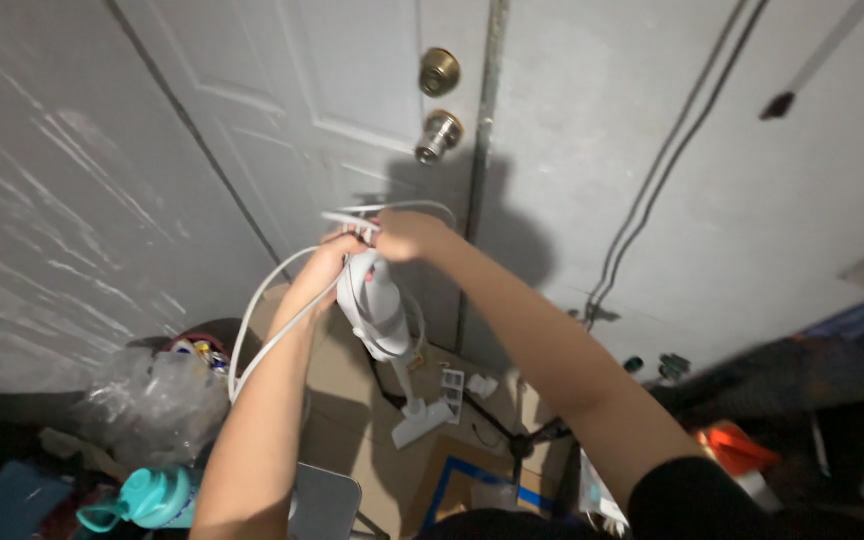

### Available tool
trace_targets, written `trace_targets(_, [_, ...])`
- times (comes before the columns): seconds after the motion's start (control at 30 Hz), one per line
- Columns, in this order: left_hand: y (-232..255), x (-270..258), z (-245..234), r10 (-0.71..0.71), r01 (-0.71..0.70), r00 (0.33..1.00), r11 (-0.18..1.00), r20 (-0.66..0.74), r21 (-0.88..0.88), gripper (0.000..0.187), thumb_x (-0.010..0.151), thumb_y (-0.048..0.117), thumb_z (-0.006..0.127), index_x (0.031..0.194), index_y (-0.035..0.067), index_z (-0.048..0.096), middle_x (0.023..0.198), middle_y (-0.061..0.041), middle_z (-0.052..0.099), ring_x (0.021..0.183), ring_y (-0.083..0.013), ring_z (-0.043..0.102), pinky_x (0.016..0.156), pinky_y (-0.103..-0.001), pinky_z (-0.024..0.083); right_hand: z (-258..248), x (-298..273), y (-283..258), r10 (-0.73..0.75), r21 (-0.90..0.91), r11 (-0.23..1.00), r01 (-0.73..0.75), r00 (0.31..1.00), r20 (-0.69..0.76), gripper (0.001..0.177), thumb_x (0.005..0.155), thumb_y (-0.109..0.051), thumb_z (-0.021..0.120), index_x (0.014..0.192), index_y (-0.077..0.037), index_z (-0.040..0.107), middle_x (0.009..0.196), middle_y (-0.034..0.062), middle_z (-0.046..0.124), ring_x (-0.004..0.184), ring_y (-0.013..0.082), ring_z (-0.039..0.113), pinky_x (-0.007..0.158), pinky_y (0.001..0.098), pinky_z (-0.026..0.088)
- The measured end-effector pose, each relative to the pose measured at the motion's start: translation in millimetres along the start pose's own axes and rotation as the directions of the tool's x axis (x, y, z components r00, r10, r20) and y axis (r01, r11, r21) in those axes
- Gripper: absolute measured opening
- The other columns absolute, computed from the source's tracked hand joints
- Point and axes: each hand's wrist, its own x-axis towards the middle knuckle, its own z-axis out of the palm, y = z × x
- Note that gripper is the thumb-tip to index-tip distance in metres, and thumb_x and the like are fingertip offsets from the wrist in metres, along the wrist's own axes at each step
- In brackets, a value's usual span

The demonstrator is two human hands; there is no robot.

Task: Assemble a white handheld vacuum cleaner by connecting the dust bin, extension tube, and floor nozzle.

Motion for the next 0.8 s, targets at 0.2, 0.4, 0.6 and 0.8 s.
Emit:
trace_targets(0.2, [-26.7, 4.8, 17.6, 0.03, 0.009, 0.991, 0.957, -0.13, 0.29, 0.041, 0.103, 0.039, 0.054, 0.115, 0.002, 0.065, 0.084, -0.007, 0.067, 0.066, -0.0151, 0.061, 0.053, -0.031, 0.051, -18.4, -70.7, -34.7, 0.0, -0.076, 0.997, -0.009, 0.992, -0.13, 0.045, 0.091, -0.038, 0.063, 0.124, -0.007, 0.06, 0.109, 0.0198, 0.072, 0.096, 0.0397, 0.07, 0.081, 0.0527, 0.054])
trace_targets(0.4, [-21.3, -43.2, 28.6, 0.1, -0.09, 0.994, 0.97, -0.033, 0.228, 0.038, 0.104, 0.029, 0.046, 0.116, 0.002, 0.069, 0.087, -0.008, 0.071, 0.066, -0.0143, 0.064, 0.052, -0.031, 0.052, -3.0, -152.9, -11.2, 0.226, 0.057, 0.974, -0.219, 0.935, -0.274, 0.029, 0.085, -0.026, 0.067, 0.111, -0.014, 0.064, 0.099, 0.0123, 0.074, 0.094, 0.0371, 0.071, 0.078, 0.0505, 0.055])
trace_targets(0.6, [-13.0, -112.5, 64.2, 0.005, -0.018, 0.994, 0.993, 0.108, 0.119, 0.034, 0.102, 0.022, 0.048, 0.117, -0.002, 0.066, 0.085, -0.008, 0.068, 0.064, -0.0158, 0.062, 0.051, -0.031, 0.052, 43.3, -258.4, -14.8, 0.229, 0.143, 0.973, -0.179, 0.803, -0.551, 0.019, 0.087, -0.022, 0.068, 0.105, -0.016, 0.073, 0.105, 0.0085, 0.07, 0.091, 0.0321, 0.07, 0.079, 0.0433, 0.057])
trace_targets(0.8, [38.7, -187.9, 122.2, -0.081, 0.04, 0.971, 0.983, 0.227, 0.181, 0.032, 0.101, 0.022, 0.055, 0.118, -0.001, 0.068, 0.089, -0.006, 0.068, 0.072, -0.0134, 0.064, 0.054, -0.03, 0.053, 36.9, -338.5, -88.4, 0.266, -0.008, 0.924, -0.381, 0.66, -0.703, 0.028, 0.094, -0.031, 0.073, 0.12, -0.023, 0.076, 0.104, 0.0094, 0.062, 0.093, 0.0305, 0.064, 0.08, 0.0403, 0.055])
